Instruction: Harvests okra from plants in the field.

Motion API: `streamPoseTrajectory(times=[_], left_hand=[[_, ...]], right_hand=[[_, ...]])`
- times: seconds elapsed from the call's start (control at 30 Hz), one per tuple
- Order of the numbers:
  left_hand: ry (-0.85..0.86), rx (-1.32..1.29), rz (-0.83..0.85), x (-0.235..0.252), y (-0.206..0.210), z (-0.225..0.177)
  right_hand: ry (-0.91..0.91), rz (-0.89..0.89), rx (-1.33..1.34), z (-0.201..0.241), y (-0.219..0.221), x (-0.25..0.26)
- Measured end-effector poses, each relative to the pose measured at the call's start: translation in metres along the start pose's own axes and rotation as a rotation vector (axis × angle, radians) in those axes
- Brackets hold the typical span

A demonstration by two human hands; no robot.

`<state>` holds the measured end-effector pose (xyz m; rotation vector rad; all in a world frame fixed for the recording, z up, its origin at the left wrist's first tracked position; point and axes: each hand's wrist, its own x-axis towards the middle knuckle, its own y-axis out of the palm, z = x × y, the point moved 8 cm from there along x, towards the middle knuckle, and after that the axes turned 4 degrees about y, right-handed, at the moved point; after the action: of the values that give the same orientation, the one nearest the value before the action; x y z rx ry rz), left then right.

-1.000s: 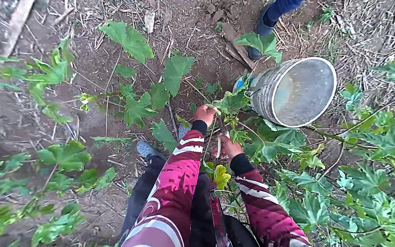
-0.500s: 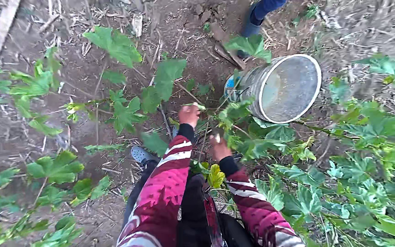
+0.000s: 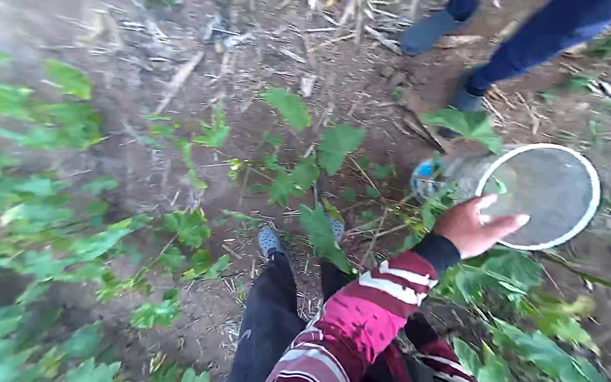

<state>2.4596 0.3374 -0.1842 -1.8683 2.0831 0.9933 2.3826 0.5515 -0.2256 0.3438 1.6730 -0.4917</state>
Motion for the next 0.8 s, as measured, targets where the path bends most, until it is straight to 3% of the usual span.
streamPoseTrajectory(times=[0.07, 0.17, 0.37, 0.53, 0.6, 0.67, 0.73, 0.8], left_hand=[[0.025, -0.138, -0.119, -0.046, -0.056, 0.015], [-0.029, -0.194, -0.388, -0.121, -0.163, 0.066], [-0.342, -0.191, -0.712, -0.323, -0.371, 0.195], [-0.511, -0.368, -0.967, -0.501, -0.475, 0.316], [-0.553, -0.478, -1.049, -0.563, -0.494, 0.359], [-0.563, -0.621, -1.129, -0.613, -0.506, 0.391], [-0.555, -0.782, -1.205, -0.651, -0.519, 0.413], [-0.528, -0.885, -1.252, -0.676, -0.535, 0.425]], right_hand=[[-0.054, -0.113, 0.102, -0.029, 0.019, 0.054], [0.034, -0.012, 0.053, -0.027, 0.031, 0.076], [0.030, -0.028, -0.275, 0.051, 0.087, 0.033], [0.098, -0.167, -0.410, 0.131, 0.172, -0.016], [0.094, -0.245, -0.263, 0.156, 0.203, -0.025], [0.097, -0.294, 0.074, 0.181, 0.233, -0.036], [0.056, -0.278, 0.466, 0.209, 0.266, -0.046], [-0.056, -0.219, 0.696, 0.247, 0.300, -0.049]])
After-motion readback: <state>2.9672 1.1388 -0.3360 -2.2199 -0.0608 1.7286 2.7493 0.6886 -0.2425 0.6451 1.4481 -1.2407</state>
